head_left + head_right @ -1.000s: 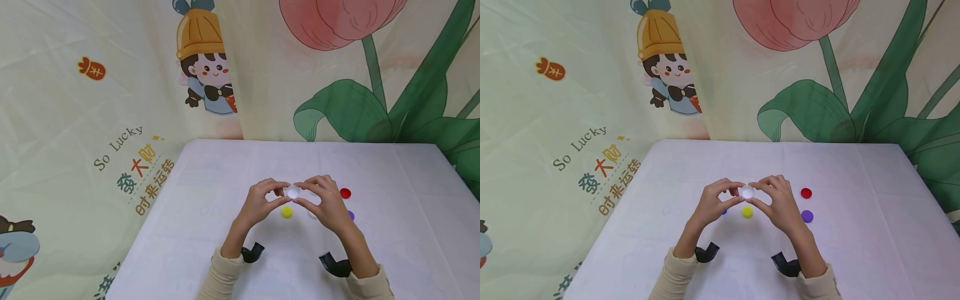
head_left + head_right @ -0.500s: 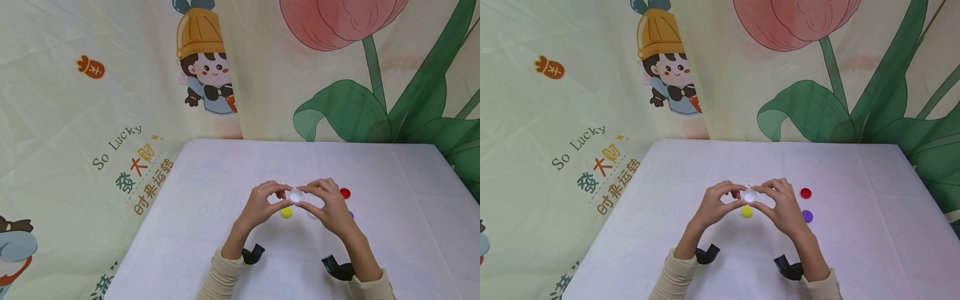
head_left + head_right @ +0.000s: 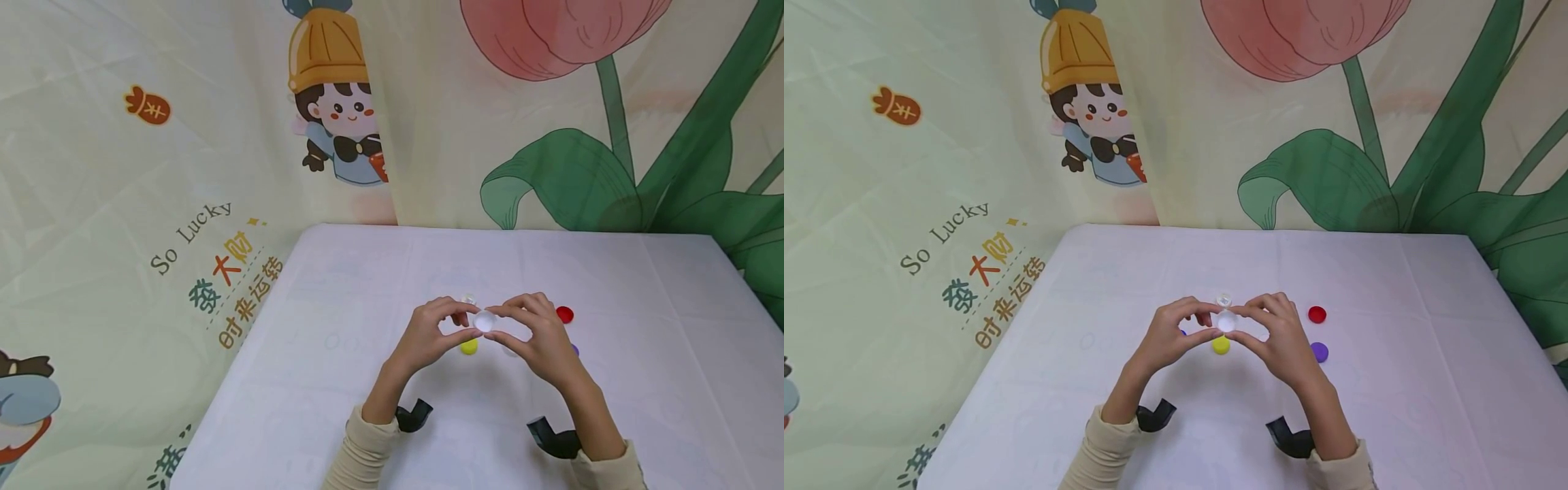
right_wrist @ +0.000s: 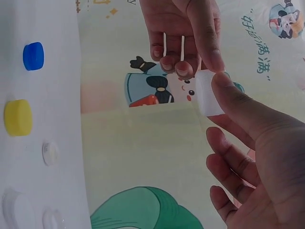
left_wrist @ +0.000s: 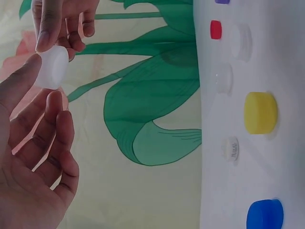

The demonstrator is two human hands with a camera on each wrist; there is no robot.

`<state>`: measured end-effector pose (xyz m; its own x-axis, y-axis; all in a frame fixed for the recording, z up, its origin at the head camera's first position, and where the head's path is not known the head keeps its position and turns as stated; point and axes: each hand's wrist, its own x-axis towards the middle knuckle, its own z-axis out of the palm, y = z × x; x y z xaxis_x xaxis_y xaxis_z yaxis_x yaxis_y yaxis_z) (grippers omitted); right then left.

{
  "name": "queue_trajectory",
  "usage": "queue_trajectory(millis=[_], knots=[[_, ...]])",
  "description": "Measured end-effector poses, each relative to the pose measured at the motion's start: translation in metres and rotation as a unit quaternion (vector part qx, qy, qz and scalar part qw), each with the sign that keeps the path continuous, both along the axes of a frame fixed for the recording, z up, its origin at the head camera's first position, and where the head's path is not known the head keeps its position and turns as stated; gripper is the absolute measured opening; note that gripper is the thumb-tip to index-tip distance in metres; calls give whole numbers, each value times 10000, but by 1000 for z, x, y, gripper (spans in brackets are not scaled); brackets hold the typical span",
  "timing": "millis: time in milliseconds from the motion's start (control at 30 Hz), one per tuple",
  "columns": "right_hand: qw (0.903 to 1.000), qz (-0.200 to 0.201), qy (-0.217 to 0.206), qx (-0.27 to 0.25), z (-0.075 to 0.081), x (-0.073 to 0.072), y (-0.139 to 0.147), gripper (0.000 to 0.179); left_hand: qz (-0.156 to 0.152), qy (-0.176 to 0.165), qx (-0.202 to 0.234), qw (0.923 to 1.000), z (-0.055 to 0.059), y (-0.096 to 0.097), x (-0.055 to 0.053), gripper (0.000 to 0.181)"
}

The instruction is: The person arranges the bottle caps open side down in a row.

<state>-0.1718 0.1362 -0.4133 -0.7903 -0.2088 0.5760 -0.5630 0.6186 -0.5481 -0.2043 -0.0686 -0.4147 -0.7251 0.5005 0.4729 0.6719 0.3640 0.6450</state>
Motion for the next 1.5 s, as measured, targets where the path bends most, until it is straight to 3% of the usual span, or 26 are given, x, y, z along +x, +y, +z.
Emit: queue_trajectory(millis=[400,667,933,1233,1300,1500], knots=[[10000,29,-50,13,0,1,1,37,69,-370,55,9993,-1,1,2,28],[9999,41,-100,-29,-1,3,0,37,319,-1286,-230,9909,2,2,4,29],[9999,90,-94,-31,-1,3,0,38,472,-2090,-17,9768,1,4,4,22],[9999,62,-145,-25,-4,3,-1,39,493,-2262,51,9728,33,7,20,18],[9999,35,-162,-18,-4,3,-2,40,532,-2298,74,9718,30,7,19,19],[9999,37,-148,-49,-5,3,-2,41,657,-2365,111,9693,1,6,6,21]])
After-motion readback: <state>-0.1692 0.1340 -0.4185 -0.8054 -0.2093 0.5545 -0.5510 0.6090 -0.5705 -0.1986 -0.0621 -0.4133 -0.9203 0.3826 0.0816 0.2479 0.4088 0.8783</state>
